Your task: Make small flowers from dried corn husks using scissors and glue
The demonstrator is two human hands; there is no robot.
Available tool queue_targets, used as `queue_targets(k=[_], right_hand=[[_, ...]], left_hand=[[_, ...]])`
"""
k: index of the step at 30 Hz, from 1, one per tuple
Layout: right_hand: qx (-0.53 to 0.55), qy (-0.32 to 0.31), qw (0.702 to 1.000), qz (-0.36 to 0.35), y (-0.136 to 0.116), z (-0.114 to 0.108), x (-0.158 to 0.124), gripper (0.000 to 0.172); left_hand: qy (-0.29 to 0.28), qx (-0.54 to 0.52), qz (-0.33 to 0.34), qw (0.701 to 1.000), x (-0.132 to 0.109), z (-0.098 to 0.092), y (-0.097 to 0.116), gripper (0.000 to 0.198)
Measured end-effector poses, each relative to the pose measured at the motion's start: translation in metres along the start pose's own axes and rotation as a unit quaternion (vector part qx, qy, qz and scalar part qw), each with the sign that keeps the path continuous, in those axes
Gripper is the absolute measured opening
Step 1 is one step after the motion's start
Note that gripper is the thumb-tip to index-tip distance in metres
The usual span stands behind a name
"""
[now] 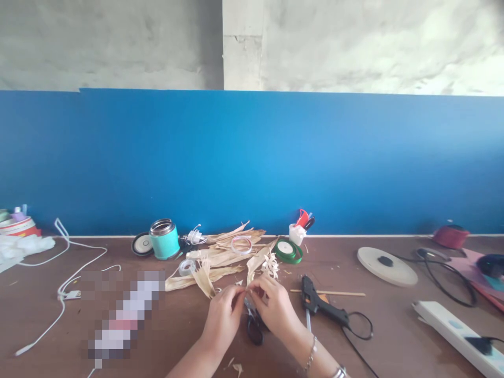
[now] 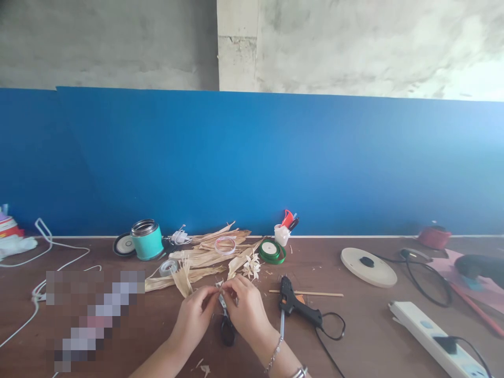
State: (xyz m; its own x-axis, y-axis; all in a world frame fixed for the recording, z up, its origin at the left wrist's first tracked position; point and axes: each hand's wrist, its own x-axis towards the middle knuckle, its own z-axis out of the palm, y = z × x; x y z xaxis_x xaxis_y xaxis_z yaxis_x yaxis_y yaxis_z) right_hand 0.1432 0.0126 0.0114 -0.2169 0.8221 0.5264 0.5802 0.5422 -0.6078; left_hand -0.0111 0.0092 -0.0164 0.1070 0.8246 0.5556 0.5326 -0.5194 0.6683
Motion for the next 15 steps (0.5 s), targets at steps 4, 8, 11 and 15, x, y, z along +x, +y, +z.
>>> queue_targets(k=[4,8,11,15], right_hand=[[0.008,0.030,0.999,-0.009,-0.001,-0.001,-0.001,0.013],[0.003,0.064,0.998,-0.029,-0.004,-0.001,-0.002,0.020],[0.000,0.075,0.997,-0.035,-0.007,-0.001,-0.003,0.018],[0.016,0.084,0.995,-0.052,-0.012,-0.001,-0.005,0.014]], left_hand=[[0.012,-0.027,-0.032,0.999,0.002,-0.002,0.001,0.015],[0.042,-0.108,-0.089,0.989,0.006,-0.007,0.006,0.019],[0.066,-0.186,-0.129,0.972,0.006,-0.008,0.008,0.021],[0.050,-0.275,-0.163,0.946,0.004,-0.008,0.010,0.023]])
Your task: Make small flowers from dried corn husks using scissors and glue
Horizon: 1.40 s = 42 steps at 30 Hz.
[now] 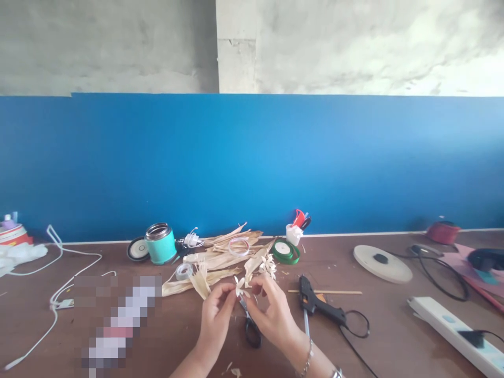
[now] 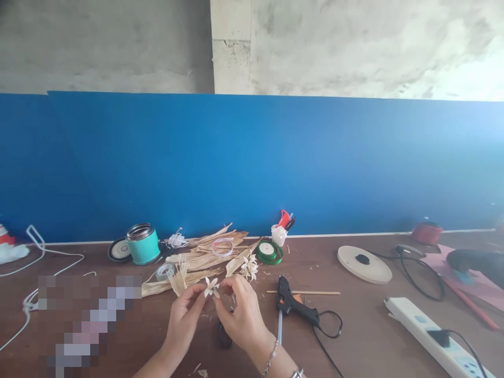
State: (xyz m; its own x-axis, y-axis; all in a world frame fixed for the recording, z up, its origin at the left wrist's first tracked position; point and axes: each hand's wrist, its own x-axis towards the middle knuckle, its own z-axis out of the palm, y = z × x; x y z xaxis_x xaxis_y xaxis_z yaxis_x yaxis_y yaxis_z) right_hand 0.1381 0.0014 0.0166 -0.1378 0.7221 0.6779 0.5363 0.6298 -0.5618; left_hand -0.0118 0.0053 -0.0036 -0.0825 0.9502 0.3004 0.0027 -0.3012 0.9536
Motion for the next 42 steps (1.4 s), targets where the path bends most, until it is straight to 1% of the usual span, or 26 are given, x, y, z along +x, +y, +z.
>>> queue_targets(k=[3,5,9,14,19,23,25,27,29,31,32,36,37,42], right_hand=[[0.026,0.004,0.999,-0.023,-0.0047,-0.0012,-0.0002,0.010],[0.044,0.000,0.998,-0.039,-0.0076,-0.0027,0.0008,0.011],[0.061,-0.001,0.997,-0.057,-0.0108,-0.0047,0.0027,0.013],[0.055,-0.001,0.996,-0.072,-0.0103,-0.0048,0.0015,0.014],[0.056,-0.014,0.995,-0.085,-0.0100,-0.0058,0.0012,0.017],[0.060,-0.029,0.994,-0.085,-0.0110,-0.0063,0.0010,0.018],[0.059,-0.028,0.996,-0.068,-0.0103,-0.0049,-0.0004,0.016],[0.052,-0.009,0.998,-0.028,-0.0086,-0.0023,-0.0020,0.013],[0.046,0.018,0.999,0.012,-0.0067,0.0002,-0.0027,0.021],[0.049,0.024,0.998,0.032,-0.0056,0.0014,-0.0021,0.028],[0.054,0.016,0.998,0.035,-0.0057,0.0014,-0.0015,0.027],[0.078,-0.019,0.996,0.026,-0.0082,0.0000,0.0008,0.006],[0.085,-0.024,0.996,0.024,-0.0087,-0.0003,0.0010,0.003],[0.112,-0.031,0.993,0.022,-0.0093,-0.0005,0.0006,0.003]], left_hand=[[-0.032,-0.033,-0.023,0.999,-0.0020,0.0002,0.0018,0.024],[-0.041,-0.028,-0.019,0.999,-0.0028,-0.0002,0.0031,0.022],[-0.049,0.017,0.018,0.999,-0.0031,-0.0021,0.0023,0.018],[-0.054,0.078,0.066,0.993,-0.0021,-0.0046,-0.0006,0.018],[-0.047,0.138,0.123,0.982,-0.0022,-0.0057,0.0051,0.019],[-0.038,0.163,0.146,0.975,-0.0019,-0.0054,0.0069,0.017],[-0.037,0.164,0.144,0.975,-0.0019,-0.0056,0.0059,0.017],[-0.036,0.163,0.139,0.976,-0.0021,-0.0061,0.0047,0.018],[-0.029,0.163,0.140,0.976,-0.0025,-0.0067,0.0043,0.018],[-0.025,0.161,0.147,0.976,-0.0030,-0.0072,0.0046,0.017],[-0.028,0.158,0.151,0.975,-0.0031,-0.0073,0.0048,0.017],[-0.048,0.148,0.167,0.974,-0.0033,-0.0079,0.0045,0.016],[-0.052,0.148,0.170,0.973,-0.0033,-0.0080,0.0042,0.016],[-0.057,0.150,0.173,0.972,-0.0040,-0.0078,0.0039,0.016]])
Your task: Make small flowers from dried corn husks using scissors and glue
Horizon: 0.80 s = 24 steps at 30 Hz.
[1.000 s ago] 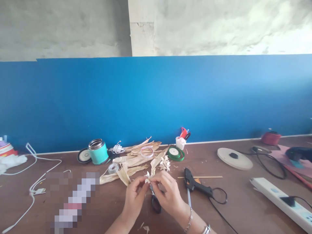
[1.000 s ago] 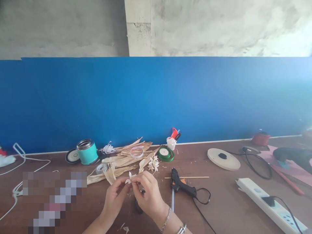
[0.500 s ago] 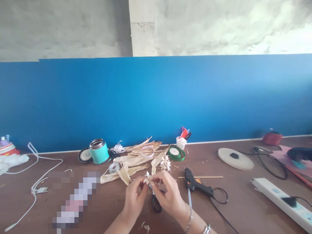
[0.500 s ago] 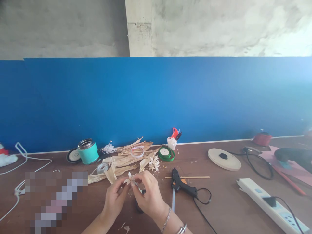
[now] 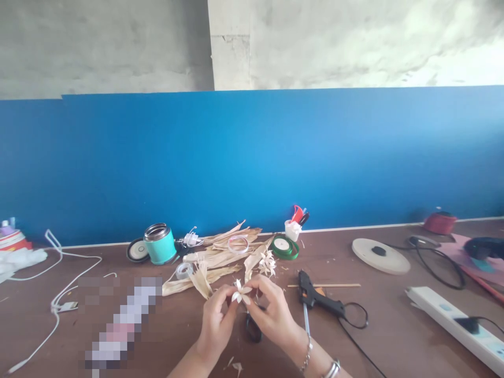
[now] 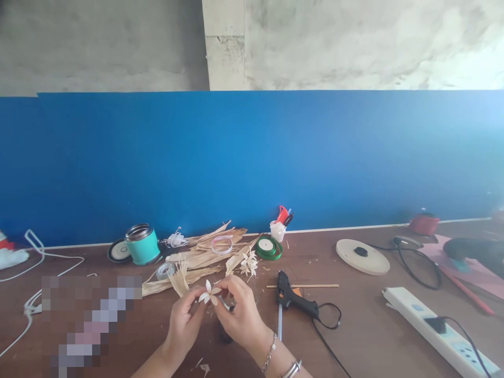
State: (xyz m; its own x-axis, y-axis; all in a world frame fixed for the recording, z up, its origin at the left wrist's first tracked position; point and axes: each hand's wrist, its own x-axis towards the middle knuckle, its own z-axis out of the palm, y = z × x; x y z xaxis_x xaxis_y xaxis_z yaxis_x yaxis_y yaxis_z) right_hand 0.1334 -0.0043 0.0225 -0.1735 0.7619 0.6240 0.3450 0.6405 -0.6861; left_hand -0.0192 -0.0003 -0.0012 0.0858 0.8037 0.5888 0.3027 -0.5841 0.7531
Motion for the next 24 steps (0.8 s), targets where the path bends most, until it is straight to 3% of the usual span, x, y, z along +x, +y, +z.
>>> queue_targets(k=[24], right_hand=[[0.009,-0.017,1.000,0.001,-0.002,-0.001,-0.001,0.008]], left_hand=[[-0.008,-0.028,-0.007,1.000,0.003,-0.005,0.014,0.018]])
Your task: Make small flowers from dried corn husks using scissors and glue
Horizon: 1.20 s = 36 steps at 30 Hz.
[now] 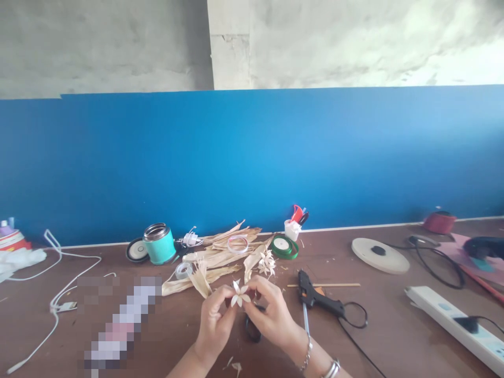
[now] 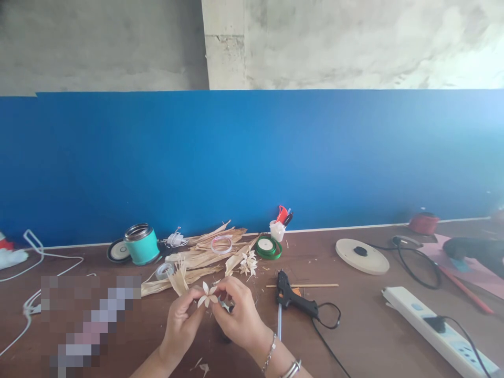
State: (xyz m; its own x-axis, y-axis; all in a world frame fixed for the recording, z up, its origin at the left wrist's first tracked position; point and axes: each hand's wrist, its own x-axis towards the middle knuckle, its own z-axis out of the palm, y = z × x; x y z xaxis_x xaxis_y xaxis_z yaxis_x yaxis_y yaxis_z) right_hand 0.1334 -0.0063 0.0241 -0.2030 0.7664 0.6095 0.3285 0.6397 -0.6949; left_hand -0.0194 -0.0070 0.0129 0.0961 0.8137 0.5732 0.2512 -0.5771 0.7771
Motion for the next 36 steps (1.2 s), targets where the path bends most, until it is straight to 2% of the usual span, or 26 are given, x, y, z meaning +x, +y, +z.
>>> queue_targets(k=[13,21,25,30,36], right_hand=[[0.007,-0.006,1.000,0.017,-0.002,-0.001,0.001,0.009],[0.012,-0.008,1.000,0.022,-0.003,-0.002,0.003,0.012],[0.018,-0.012,0.999,0.036,-0.003,-0.002,0.003,0.010],[0.059,0.000,0.995,0.080,0.000,-0.001,0.004,0.004],[0.172,0.008,0.968,0.181,0.016,0.006,0.004,0.024]], left_hand=[[0.003,-0.018,0.014,1.000,-0.001,0.000,-0.003,0.013],[0.017,-0.041,-0.020,0.999,-0.002,0.004,-0.013,0.011],[0.027,-0.065,-0.064,0.995,-0.002,0.005,-0.013,0.011],[0.002,-0.135,-0.157,0.978,0.002,0.008,-0.007,0.015],[-0.011,-0.249,-0.263,0.932,0.007,0.012,0.001,0.022]])
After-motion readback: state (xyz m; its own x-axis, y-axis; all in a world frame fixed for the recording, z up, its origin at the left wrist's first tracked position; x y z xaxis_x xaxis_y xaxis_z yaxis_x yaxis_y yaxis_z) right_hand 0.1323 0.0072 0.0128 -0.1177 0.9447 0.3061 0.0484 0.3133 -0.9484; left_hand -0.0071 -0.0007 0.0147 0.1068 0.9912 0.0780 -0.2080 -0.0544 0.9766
